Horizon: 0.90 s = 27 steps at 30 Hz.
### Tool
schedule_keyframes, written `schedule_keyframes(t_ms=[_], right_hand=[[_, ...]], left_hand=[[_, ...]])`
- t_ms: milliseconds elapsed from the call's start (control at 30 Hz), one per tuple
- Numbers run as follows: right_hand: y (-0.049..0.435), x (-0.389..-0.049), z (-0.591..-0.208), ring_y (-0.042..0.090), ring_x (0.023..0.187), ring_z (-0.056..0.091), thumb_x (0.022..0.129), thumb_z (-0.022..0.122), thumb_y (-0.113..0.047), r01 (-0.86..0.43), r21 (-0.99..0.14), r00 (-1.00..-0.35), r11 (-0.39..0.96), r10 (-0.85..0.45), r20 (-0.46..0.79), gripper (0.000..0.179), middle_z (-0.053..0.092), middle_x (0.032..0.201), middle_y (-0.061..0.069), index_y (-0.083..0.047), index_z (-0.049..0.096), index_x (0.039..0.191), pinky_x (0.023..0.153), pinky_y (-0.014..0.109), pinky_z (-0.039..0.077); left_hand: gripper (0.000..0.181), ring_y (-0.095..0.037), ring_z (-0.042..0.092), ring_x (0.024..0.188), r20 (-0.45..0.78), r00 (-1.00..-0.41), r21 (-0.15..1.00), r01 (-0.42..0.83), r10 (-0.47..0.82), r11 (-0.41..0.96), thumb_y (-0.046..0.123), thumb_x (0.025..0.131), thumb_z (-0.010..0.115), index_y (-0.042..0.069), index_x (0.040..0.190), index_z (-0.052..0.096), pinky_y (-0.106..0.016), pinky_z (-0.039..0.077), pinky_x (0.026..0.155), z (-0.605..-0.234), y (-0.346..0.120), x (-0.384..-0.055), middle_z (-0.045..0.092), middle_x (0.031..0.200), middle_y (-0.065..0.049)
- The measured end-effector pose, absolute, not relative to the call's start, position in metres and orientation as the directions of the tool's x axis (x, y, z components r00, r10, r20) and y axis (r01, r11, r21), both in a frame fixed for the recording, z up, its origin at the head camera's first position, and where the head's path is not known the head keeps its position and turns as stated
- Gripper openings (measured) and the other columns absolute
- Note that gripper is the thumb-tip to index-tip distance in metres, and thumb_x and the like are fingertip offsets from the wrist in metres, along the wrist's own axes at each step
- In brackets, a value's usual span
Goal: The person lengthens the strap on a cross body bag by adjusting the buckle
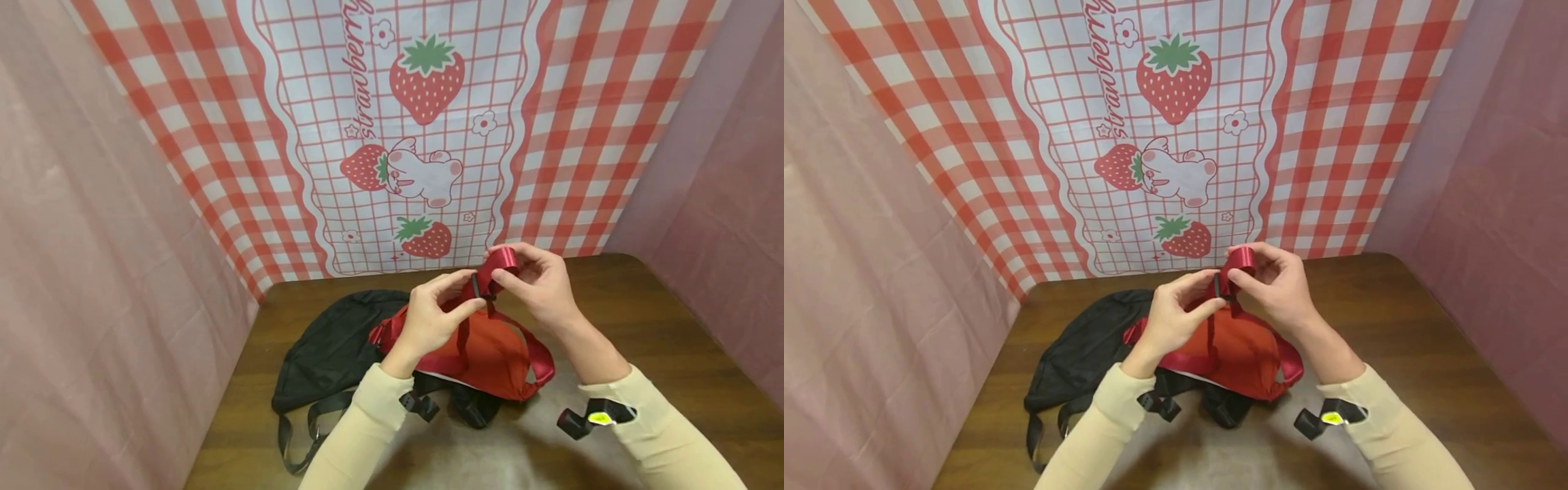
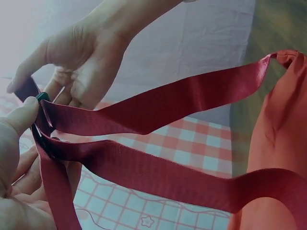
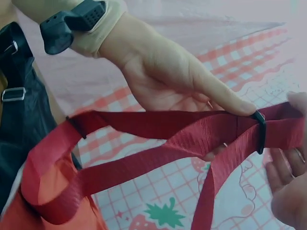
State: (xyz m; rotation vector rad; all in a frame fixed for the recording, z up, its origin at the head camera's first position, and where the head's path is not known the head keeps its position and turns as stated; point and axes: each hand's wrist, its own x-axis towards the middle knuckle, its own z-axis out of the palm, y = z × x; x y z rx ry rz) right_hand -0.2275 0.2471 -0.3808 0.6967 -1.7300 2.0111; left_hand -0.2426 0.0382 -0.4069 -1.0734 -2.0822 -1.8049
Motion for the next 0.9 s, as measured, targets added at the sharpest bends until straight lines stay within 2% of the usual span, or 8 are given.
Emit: schedule_keyframes(t_ms=[100, 167, 333, 500, 567, 700, 900], right_hand=[[0.245, -0.226, -0.387, 0.01, 0.108, 0.074, 0.095, 0.064, 0.017, -0.611, -0.758, -0.783, -0.228, 0.032, 0.622, 0.037, 0.078, 0.12, 0.004, 0.002, 0.072, 0.128, 0.092, 0.021, 0.062], [0.244, -0.226, -0.395, 0.01, 0.112, 0.073, 0.096, 0.065, 0.016, -0.599, -0.767, -0.788, -0.23, 0.003, 0.615, 0.039, 0.078, 0.122, 0.002, 0.001, 0.07, 0.131, 0.095, 0.021, 0.061], [0.241, -0.229, -0.413, 0.006, 0.107, 0.075, 0.093, 0.073, 0.013, -0.547, -0.837, -0.83, -0.004, -0.13, 0.543, 0.036, 0.08, 0.113, -0.01, 0.003, 0.072, 0.128, 0.096, 0.021, 0.061], [0.24, -0.23, -0.42, 0.003, 0.094, 0.076, 0.092, 0.079, 0.005, -0.514, -0.848, -0.857, 0.131, -0.121, 0.501, 0.032, 0.08, 0.104, -0.014, 0.007, 0.074, 0.123, 0.086, 0.02, 0.063], [0.242, -0.23, -0.423, 0.0, 0.094, 0.076, 0.091, 0.08, 0.006, -0.499, -0.855, -0.866, 0.142, -0.123, 0.485, 0.032, 0.08, 0.105, -0.015, 0.008, 0.074, 0.122, 0.085, 0.018, 0.063], [0.246, -0.23, -0.43, -0.002, 0.103, 0.075, 0.09, 0.078, 0.01, -0.483, -0.865, -0.872, 0.134, -0.159, 0.463, 0.037, 0.078, 0.112, -0.017, 0.011, 0.07, 0.127, 0.091, 0.017, 0.061], [0.246, -0.233, -0.427, 0.005, 0.105, 0.077, 0.089, 0.078, 0.012, -0.541, -0.837, -0.833, 0.081, -0.188, 0.52, 0.041, 0.079, 0.112, -0.013, 0.01, 0.069, 0.129, 0.083, 0.022, 0.065]], left_hand=[[0.045, -0.028, 0.077, 0.113, 0.568, -0.726, 0.789, 0.615, 0.387, -0.005, 0.008, 0.095, 0.081, 0.004, 0.138, 0.07, -0.028, 0.062, 0.099, -0.404, 0.036, -0.244, 0.076, 0.127, -0.017], [0.045, -0.03, 0.077, 0.113, 0.569, -0.733, 0.791, 0.612, 0.372, -0.004, 0.008, 0.095, 0.081, 0.003, 0.138, 0.069, -0.028, 0.062, 0.098, -0.401, 0.034, -0.245, 0.077, 0.126, -0.018], [0.045, -0.031, 0.076, 0.114, 0.574, -0.741, 0.791, 0.611, 0.348, -0.003, 0.006, 0.095, 0.08, 0.001, 0.138, 0.069, -0.029, 0.062, 0.099, -0.397, 0.028, -0.247, 0.077, 0.125, -0.02], [0.045, -0.03, 0.076, 0.115, 0.572, -0.738, 0.791, 0.611, 0.357, -0.005, 0.007, 0.096, 0.079, 0.001, 0.139, 0.068, -0.028, 0.061, 0.101, -0.397, 0.027, -0.247, 0.076, 0.125, -0.02], [0.044, -0.03, 0.076, 0.115, 0.578, -0.738, 0.789, 0.615, 0.348, -0.006, 0.007, 0.096, 0.079, 0.001, 0.139, 0.068, -0.028, 0.062, 0.1, -0.397, 0.026, -0.247, 0.076, 0.125, -0.02], [0.044, -0.029, 0.076, 0.113, 0.586, -0.74, 0.786, 0.618, 0.33, -0.01, 0.007, 0.096, 0.08, 0.003, 0.138, 0.069, -0.029, 0.062, 0.1, -0.397, 0.025, -0.248, 0.077, 0.124, -0.019], [0.046, -0.03, 0.076, 0.114, 0.569, -0.744, 0.796, 0.605, 0.35, -0.005, 0.007, 0.095, 0.08, 0.002, 0.139, 0.068, -0.028, 0.061, 0.102, -0.398, 0.029, -0.247, 0.077, 0.124, -0.019]])
